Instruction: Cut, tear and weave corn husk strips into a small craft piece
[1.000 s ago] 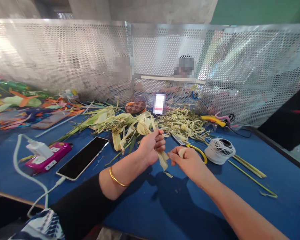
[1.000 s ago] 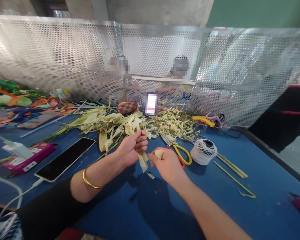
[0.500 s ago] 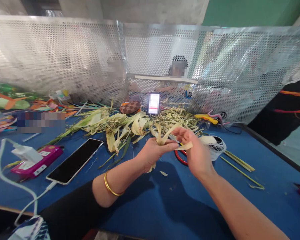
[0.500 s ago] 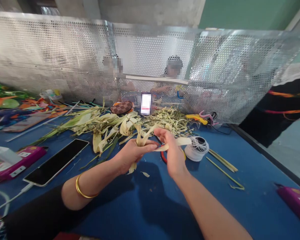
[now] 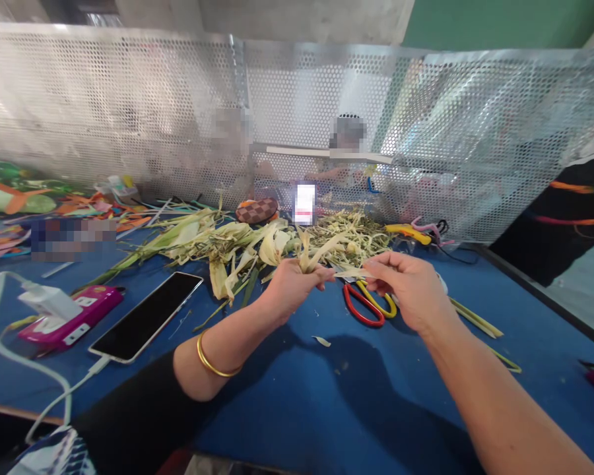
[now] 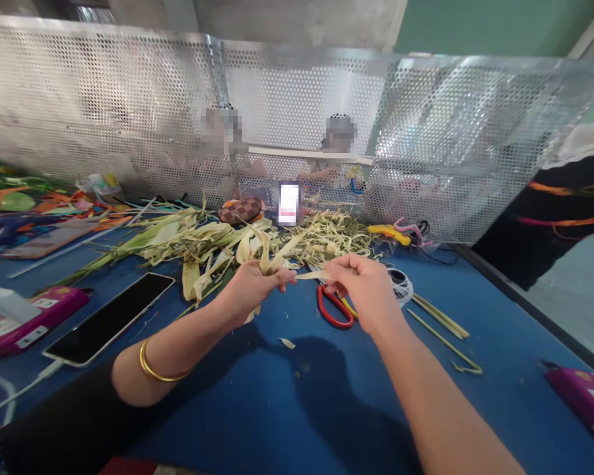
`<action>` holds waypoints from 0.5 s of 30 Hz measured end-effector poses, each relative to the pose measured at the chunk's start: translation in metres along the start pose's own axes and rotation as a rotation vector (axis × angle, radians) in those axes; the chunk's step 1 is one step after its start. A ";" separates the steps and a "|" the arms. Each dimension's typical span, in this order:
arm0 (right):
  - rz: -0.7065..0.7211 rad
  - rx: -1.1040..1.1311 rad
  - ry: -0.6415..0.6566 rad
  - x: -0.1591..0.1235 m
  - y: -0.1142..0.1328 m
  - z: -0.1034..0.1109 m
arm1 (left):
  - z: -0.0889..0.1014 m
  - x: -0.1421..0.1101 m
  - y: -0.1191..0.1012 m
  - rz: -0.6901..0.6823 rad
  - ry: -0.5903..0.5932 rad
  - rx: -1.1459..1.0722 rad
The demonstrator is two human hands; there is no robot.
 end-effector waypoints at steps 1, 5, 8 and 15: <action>0.025 -0.055 -0.015 0.001 0.001 0.003 | 0.001 0.000 -0.001 -0.002 -0.005 0.015; 0.186 -0.383 -0.101 0.001 0.013 0.012 | 0.005 0.002 -0.002 -0.003 -0.047 0.059; 0.295 -0.608 -0.098 -0.001 0.023 0.011 | 0.011 0.005 0.001 -0.007 -0.088 0.115; 0.306 -0.844 -0.026 -0.001 0.029 0.005 | 0.016 0.013 0.004 -0.034 -0.090 0.197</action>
Point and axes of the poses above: each hand's wrist, its own x-axis towards the middle knuckle, its own z-axis out of the back of the hand, y = z × x, the point moved 9 cm from there along x, towards the middle knuckle, and after that the axes turned 3 degrees about -y, right-handed, at the moved point
